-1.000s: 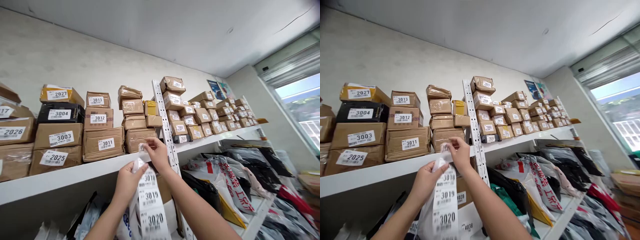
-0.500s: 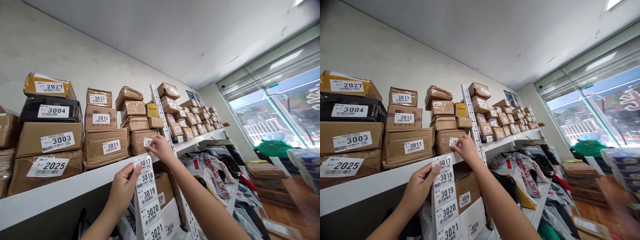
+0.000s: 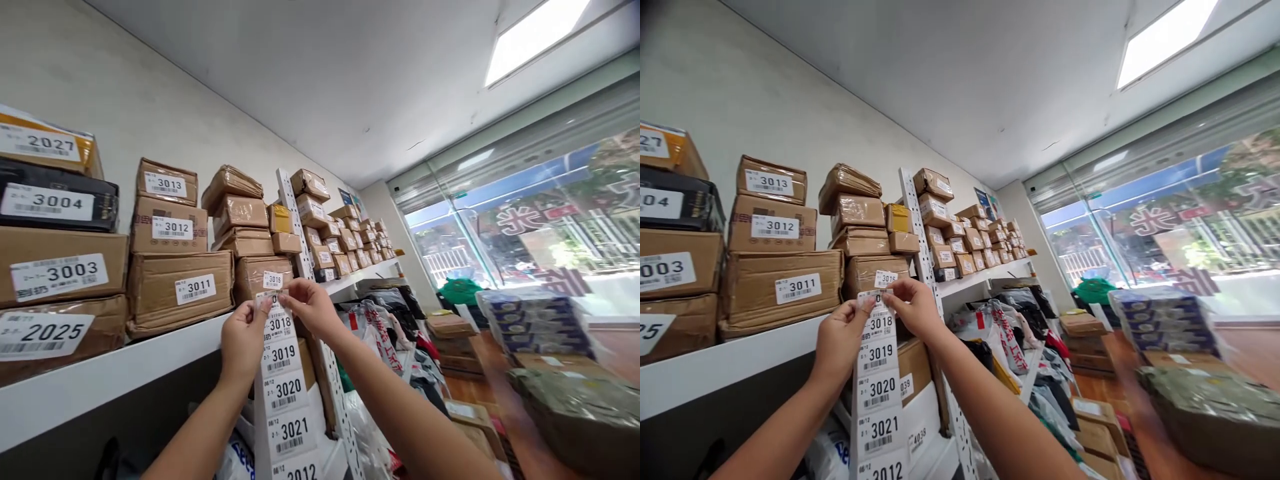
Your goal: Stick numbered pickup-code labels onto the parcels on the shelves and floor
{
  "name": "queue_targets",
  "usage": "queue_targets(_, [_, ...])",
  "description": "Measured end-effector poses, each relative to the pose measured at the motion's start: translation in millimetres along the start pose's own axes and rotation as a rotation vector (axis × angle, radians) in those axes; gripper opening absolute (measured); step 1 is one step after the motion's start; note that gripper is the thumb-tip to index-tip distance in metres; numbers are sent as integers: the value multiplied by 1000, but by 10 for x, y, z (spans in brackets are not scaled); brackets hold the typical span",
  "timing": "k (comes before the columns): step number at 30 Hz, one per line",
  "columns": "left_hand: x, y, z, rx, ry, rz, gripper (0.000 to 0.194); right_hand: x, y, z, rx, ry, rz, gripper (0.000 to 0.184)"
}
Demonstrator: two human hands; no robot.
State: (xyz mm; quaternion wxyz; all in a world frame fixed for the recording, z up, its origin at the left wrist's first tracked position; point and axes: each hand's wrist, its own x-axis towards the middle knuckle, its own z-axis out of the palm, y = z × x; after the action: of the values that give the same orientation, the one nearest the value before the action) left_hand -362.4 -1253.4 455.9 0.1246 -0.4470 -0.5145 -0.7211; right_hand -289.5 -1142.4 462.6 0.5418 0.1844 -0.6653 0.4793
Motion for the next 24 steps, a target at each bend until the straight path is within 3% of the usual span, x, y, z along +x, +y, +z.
queue_targets(3, [132, 12, 28, 63, 99, 55, 46, 189, -12, 34, -144, 58, -99, 15])
queue_targets(8, [173, 101, 29, 97, -20, 11, 44, 866, -15, 135, -336, 214, -269, 7])
queue_targets(12, [15, 158, -10, 202, -54, 21, 41, 1335, 6, 222, -454, 158, -302, 4])
queue_targets(15, [-68, 165, -46, 219, -89, 53, 40, 1395, 3, 264, -549, 124, -330, 7])
queue_targets(18, [-77, 153, -74, 245, -69, 79, 39, 1332, -29, 248, -619, 156, -368, 25])
queue_targets(21, [-32, 142, -91, 253, 3, 121, 42, 1288, -74, 160, -605, 12, -437, 20])
queue_targets(23, [22, 147, -97, 219, 43, 146, 41, 1253, -107, 72, -478, -110, -441, 7])
queue_targets(24, [55, 155, -97, 192, 66, 156, 40, 1223, -124, 27, -377, -176, -405, 12])
